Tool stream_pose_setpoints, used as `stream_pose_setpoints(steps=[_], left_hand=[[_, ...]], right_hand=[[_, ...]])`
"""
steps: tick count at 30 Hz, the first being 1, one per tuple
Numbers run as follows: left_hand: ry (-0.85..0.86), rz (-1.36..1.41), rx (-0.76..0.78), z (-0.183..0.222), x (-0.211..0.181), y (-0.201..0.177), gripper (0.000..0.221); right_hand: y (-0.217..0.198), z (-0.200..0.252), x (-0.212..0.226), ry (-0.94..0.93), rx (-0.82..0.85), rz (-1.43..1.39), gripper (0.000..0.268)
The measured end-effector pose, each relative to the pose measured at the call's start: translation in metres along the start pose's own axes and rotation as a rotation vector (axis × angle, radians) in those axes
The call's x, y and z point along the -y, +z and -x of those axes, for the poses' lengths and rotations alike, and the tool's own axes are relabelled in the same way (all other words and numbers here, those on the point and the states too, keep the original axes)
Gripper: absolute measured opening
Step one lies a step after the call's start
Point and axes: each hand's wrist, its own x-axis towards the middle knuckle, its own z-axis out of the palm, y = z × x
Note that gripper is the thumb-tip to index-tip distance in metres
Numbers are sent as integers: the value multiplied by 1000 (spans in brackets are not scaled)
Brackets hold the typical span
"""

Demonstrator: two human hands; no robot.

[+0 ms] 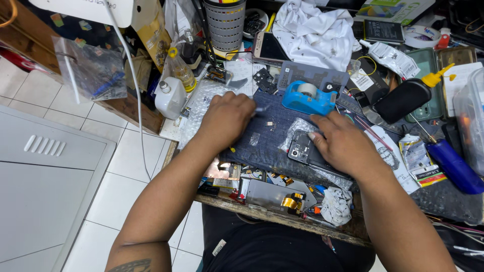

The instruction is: The person disassembles and repairs mobile phones by removing and replacing internal components using small tools like a pick and screwdriver at a workbench.

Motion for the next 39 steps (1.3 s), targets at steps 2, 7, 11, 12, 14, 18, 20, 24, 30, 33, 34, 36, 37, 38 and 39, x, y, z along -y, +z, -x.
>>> stream_pose_setpoints(steps=[2, 7, 11, 12, 14, 18, 20, 24, 30, 33, 34, 36, 37, 38, 39], left_hand=[[-53, 137, -72, -6, 2, 0, 13], [-146, 208, -144, -24, 9, -2, 15], [-206, 229, 30, -34, 11, 4, 20], [-203, 192, 56, -35, 10, 8, 20], [-177, 128, 122, -36, 9, 18, 22], [-204, -27, 156, -28, 3, 25, 21], [-212, -103, 177, -27, 0, 25, 18], [-217, -170, 99, -25, -12, 21, 16], [412, 328, 223, -31, -58, 3, 57], [485, 229, 379, -46, -92, 11, 87], [497, 165, 419, -51, -100, 13, 96], [421, 60, 562, -55, -111, 12, 95], [384, 5, 630, -59, -113, 12, 95], [372, 16, 630, -60, -112, 11, 94], [361, 27, 629, -62, -110, 11, 92]], right_hand=[[-8, 10, -8, 1, -93, -52, 40], [-36, 75, -48, 109, -372, -236, 30], [-42, 148, -75, 259, -442, -241, 22], [-39, 159, -81, 262, -444, -222, 21], [-36, 180, -87, 271, -433, -143, 19], [-35, 202, -79, 430, -417, -178, 22], [-34, 199, -71, 437, -405, -140, 21], [-33, 183, -62, 367, -407, -143, 18], [-41, 107, -68, 61, -119, 97, 30], [-45, 55, -69, -110, 103, 205, 37], [-47, 43, -68, -168, 155, 232, 39], [-48, 30, -65, -161, 308, 291, 33], [-50, 24, -67, -155, 380, 324, 31], [-50, 22, -68, -162, 382, 329, 31], [-50, 20, -71, -169, 385, 333, 31]])
